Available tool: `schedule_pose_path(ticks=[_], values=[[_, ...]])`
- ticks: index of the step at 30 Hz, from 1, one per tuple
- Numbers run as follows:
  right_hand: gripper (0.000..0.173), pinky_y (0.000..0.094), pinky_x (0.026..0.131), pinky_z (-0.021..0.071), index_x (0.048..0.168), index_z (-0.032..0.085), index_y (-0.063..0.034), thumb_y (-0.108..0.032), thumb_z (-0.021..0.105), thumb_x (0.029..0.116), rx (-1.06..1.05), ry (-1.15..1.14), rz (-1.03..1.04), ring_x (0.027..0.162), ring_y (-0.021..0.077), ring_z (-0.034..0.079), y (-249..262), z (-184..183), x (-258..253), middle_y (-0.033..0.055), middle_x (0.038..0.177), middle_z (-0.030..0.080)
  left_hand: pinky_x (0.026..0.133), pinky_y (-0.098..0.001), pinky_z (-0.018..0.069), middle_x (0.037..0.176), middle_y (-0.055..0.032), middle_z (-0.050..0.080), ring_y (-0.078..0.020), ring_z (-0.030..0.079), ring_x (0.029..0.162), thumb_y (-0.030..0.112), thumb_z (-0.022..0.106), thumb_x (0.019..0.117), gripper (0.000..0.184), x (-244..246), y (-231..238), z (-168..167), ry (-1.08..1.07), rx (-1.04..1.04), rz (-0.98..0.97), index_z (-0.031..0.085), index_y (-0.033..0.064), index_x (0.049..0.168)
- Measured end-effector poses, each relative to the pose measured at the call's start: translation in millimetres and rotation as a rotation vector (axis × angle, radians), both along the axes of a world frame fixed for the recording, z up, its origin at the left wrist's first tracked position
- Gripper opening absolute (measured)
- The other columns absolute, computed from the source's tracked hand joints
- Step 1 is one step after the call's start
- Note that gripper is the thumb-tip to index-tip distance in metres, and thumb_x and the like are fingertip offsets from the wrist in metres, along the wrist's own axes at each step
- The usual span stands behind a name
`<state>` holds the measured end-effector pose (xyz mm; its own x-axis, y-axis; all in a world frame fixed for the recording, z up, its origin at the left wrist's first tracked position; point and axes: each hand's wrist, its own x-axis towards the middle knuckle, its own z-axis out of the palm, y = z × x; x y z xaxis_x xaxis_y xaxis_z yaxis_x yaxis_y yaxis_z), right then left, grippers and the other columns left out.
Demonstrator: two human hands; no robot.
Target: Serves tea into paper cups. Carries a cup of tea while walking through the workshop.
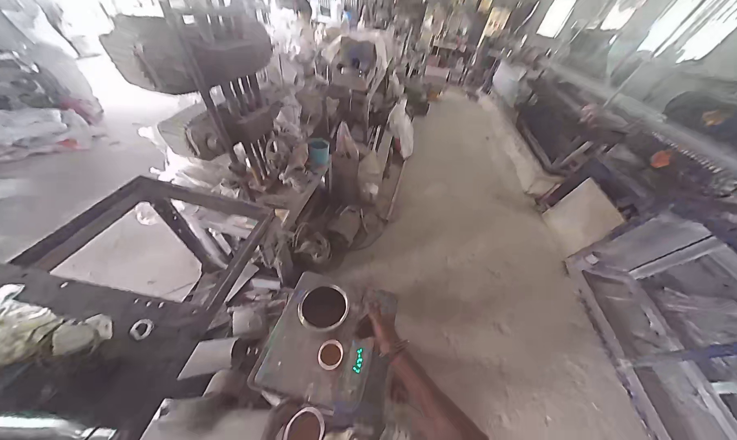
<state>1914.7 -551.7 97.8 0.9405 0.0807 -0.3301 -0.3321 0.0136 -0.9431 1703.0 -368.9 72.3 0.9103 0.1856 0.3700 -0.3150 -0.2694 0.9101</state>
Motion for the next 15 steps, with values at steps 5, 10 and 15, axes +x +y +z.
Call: schedule_pose_path(ticks=[5,10,15], values=[[0.035,0.0294,0.058,0.0592,0.118,0.054,0.011,-0.016,0.033,0.1116,-0.026,0.052,-0.239,0.056,0.0119,0.065,-75.2,-28.5,-37.7,0.0065,0.069,0.064,0.109,-0.023,0.0465,0.136,0.0052,0.06,-0.0043,0.053,0.131,0.05,0.08,0.0808,0.059,2.1,-33.4,19.8,-0.037,0.028,-0.195,0.058,0.0216,0.128],[0.028,0.0238,0.057,0.0575,0.116,0.053,0.0111,-0.012,0.039,0.1102,-0.189,0.184,-0.467,0.056,0.0073,0.065,-164.3,-78.8,-109.1,0.0057,0.069,0.064,0.107,-0.0256,0.0477,0.136,0.001,0.058,-0.0081,0.055,0.129,0.053,0.08,0.0805,0.059,9.5,-62.4,48.2,-0.023,0.067,-0.383,0.057,0.02,0.124],[0.033,0.0502,0.08,0.0564,0.126,0.057,0.0108,-0.015,0.048,0.1074,-0.561,0.479,-0.392,0.083,0.0345,0.069,-258.3,-167.3,-220.9,0.0289,0.102,0.067,0.107,-0.0244,0.0466,0.134,0.0016,0.058,-0.0072,0.053,0.129,0.056,0.079,0.0795,0.055,16.8,-94.6,68.1,-0.022,0.152,-0.547,0.06,0.02,0.117]])
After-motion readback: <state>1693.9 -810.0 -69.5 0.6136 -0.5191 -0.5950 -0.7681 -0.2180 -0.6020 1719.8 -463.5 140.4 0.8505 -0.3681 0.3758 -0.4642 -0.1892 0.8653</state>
